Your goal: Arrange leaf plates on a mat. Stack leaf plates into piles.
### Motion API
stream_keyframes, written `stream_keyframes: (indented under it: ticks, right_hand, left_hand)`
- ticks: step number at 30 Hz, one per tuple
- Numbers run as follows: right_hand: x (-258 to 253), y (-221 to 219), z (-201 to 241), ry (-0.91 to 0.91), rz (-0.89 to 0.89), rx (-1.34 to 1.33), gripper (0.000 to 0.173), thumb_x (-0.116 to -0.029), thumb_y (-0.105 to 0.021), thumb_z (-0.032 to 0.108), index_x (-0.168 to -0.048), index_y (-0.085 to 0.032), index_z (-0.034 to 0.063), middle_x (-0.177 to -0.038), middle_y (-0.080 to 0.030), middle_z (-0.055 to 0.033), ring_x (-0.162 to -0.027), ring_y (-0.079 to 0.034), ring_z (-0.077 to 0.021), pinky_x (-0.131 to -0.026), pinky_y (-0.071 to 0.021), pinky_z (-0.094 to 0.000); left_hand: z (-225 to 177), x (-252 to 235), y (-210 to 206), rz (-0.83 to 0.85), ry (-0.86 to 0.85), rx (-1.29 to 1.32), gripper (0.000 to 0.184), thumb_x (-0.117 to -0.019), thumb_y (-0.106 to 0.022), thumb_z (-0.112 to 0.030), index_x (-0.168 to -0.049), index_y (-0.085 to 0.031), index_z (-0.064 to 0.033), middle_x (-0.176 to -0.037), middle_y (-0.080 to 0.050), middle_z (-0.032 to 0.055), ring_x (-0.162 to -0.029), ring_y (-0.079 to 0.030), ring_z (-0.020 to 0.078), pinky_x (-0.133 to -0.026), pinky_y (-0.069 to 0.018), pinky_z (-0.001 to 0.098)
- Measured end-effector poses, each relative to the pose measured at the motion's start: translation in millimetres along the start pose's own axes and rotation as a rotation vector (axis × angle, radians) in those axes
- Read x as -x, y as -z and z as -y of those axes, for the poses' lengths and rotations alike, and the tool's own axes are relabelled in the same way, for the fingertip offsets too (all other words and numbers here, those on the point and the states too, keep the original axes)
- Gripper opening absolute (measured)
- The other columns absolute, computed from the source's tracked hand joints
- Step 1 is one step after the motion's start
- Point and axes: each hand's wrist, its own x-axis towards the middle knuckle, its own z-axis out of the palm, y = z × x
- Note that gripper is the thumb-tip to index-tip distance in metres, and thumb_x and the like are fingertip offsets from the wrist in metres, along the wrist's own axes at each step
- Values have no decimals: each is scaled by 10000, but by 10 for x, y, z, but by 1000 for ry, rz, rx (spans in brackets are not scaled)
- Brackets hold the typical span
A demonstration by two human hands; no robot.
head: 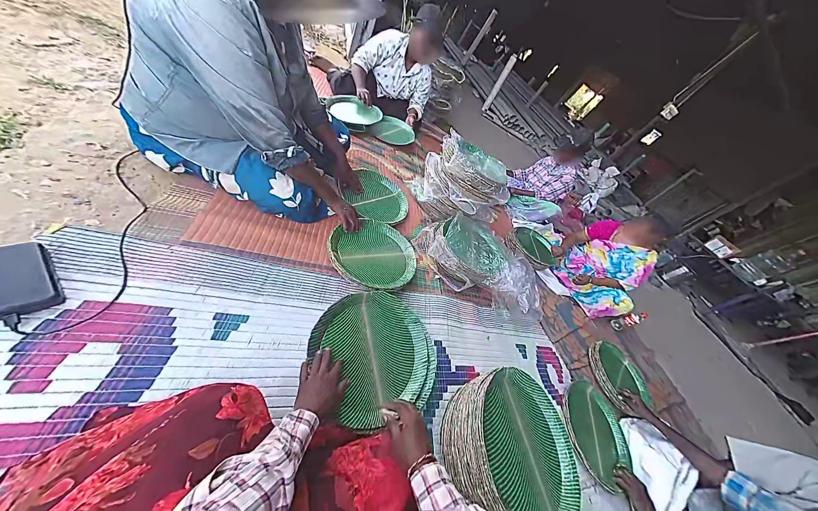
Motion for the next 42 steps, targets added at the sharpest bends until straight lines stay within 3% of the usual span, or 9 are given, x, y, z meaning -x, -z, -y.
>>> stream_keyframes:
  ticks: [5,8,12,16,22,30,34,38,42]
  right_hand:
    - [624,490,-581,-84,-390,-15,267,-1026,-583,94,-1214,-731,-24,-1351,-663,-226,-1309,-607,-373,-1146,-450,-485]
    - [1030,693,-920,-258,-594,47,339,-1007,-634,128,-1291,-684,-51,-1428,-588,-285,-1364,-540,-451,-1164,-408,-555]
    - [1257,791,-1193,-502,-195,62,658,-1051,-607,358,-1555,-416,-20,-1604,-412,-256,-1494,-416,-382,-1244,-317,-501]
    - [1253,608,-1241,-461,-288,83,330,-1072,-524,120,-1336,-672,-12,-1412,-635,-208,-1356,-580,-341,-1180,-408,-472]
    - [1154,755,-1044,-590,-368,50,249,-1047,-569,116,-1204,-689,-37,-1214,-695,-238,-1168,-663,-376,-1030,-501,-536]
    - [1012,865,-735,-341,-811,-37,227,-1037,-591,80,-1101,-694,-112,-1089,-704,-294,-1050,-691,-425,-971,-517,-570]
    - [776,811,-416,80,-1060,-25,242,-996,-579,31,-1096,-695,-157,-1146,-719,-299,-1074,-713,-437,-985,-550,-540]
    - [431,421,-1,343,-871,-87,231,-990,-573,62,-1069,-728,-89,-1208,-737,-214,-1114,-726,-361,-981,-572,-498]
    - [261,81,291,240,-238,-101,388,-1058,-583,264,-1247,-674,-62,-1316,-678,-226,-1275,-638,-343,-1130,-466,-492]
  left_hand:
    - [-76,50,-273,61,-47,-149,611,-1006,-623,-287,-1570,-443,-137,-1691,-217,244,-1579,-173,421,-1240,-50,679]
    - [-25,56,-319,25,-75,-176,600,-1000,-641,-289,-1553,-468,-133,-1678,-255,246,-1570,-204,425,-1239,-44,683]
    - [-17,116,-301,33,-65,-204,592,-1011,-618,-294,-1560,-459,-138,-1678,-256,243,-1573,-204,416,-1242,-19,680]
    - [-95,219,-240,66,-19,-211,560,-1047,-552,-310,-1572,-443,-148,-1689,-233,235,-1583,-179,399,-1248,1,667]
    - [-101,289,-126,109,7,-191,536,-1033,-574,-328,-1511,-511,-95,-1680,-268,222,-1583,-190,385,-1255,-13,658]
    - [-132,224,88,74,27,56,522,-1060,-562,-356,-1476,-536,-42,-1558,-460,243,-1520,-339,386,-1251,-43,664]
    - [-99,135,94,-268,-63,273,589,-1095,-466,-384,-1529,-445,14,-1564,-416,316,-1482,-379,466,-1223,-129,693]
    - [-101,39,122,-674,-148,532,683,-1076,-271,-443,-1513,-442,53,-1546,-431,331,-1446,-405,514,-1157,-281,693]
    - [-34,33,151,-830,-127,658,725,-1068,-272,-444,-1540,-347,101,-1573,-347,372,-1478,-357,498,-1206,-301,588]
